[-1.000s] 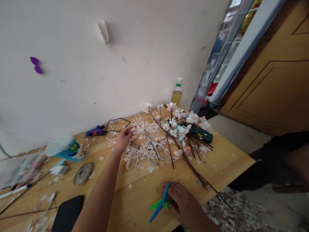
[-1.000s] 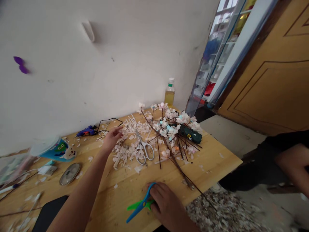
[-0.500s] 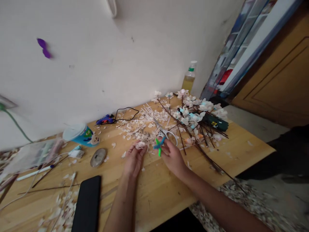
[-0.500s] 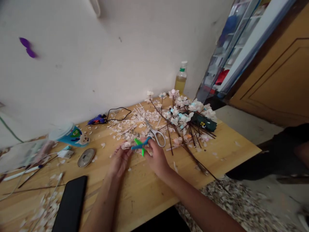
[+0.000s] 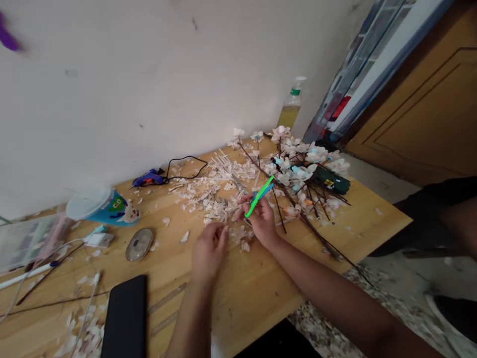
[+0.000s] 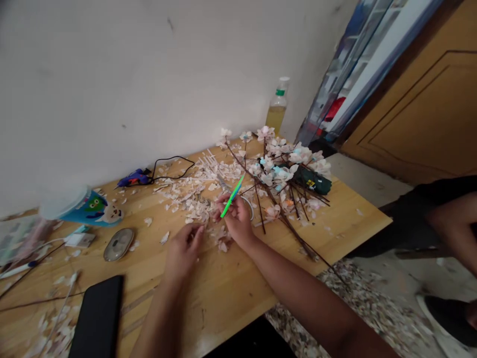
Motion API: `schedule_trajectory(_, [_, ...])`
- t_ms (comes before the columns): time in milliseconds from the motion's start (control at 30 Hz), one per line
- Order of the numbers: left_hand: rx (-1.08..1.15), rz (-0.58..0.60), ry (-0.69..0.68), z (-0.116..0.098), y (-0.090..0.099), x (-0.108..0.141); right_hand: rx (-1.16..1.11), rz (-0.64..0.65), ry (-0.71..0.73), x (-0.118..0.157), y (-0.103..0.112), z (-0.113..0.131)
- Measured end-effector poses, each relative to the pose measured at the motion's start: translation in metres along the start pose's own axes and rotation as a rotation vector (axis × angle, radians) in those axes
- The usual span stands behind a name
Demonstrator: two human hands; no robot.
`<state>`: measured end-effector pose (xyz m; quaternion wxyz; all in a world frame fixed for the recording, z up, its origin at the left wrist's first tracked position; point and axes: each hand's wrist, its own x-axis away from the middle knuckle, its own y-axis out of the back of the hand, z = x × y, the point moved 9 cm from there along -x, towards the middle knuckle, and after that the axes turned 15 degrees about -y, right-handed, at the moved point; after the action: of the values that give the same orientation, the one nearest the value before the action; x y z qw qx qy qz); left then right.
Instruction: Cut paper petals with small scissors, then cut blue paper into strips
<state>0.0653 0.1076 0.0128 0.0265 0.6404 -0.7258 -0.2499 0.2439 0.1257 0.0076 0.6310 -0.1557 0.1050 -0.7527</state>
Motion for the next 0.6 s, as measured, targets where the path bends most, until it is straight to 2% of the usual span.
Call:
schedule_trajectory(67, [-0.053,0.102,-0.049,-0.01,-0.017,0.004,0.021,-0.004,-0.015,-0.001,-0.001,-0.001])
schedule_trajectory(200, [-0.247,0.23,-0.179,-0.024,-0.046,0.012,0.027,0.045,-0.044,-0.001,-0.011,-0.007])
schedule_trajectory(267, [-0.296,0.28,-0.192,-0.022,-0.052,0.013,0.007,0.094,-0.06,0.0,-0.018,-0.01])
schedule_trajectory(333, [-0.235,0.284,-0.169,-0.017,-0.049,0.012,0.013,0.149,-0.064,0.002,-0.024,-0.011])
schedule_trajectory(400, [-0.128,0.188,-0.094,-0.008,-0.035,0.007,0.044,0.173,-0.051,0.003,-0.026,-0.009])
schedule_trajectory(500, [0.083,-0.031,0.105,0.013,-0.011,0.002,0.091,0.155,0.004,0.003,-0.025,-0.003])
schedule_trajectory(600, [0.36,-0.202,0.23,0.029,-0.002,0.002,0.187,0.184,0.037,0.004,-0.032,-0.004])
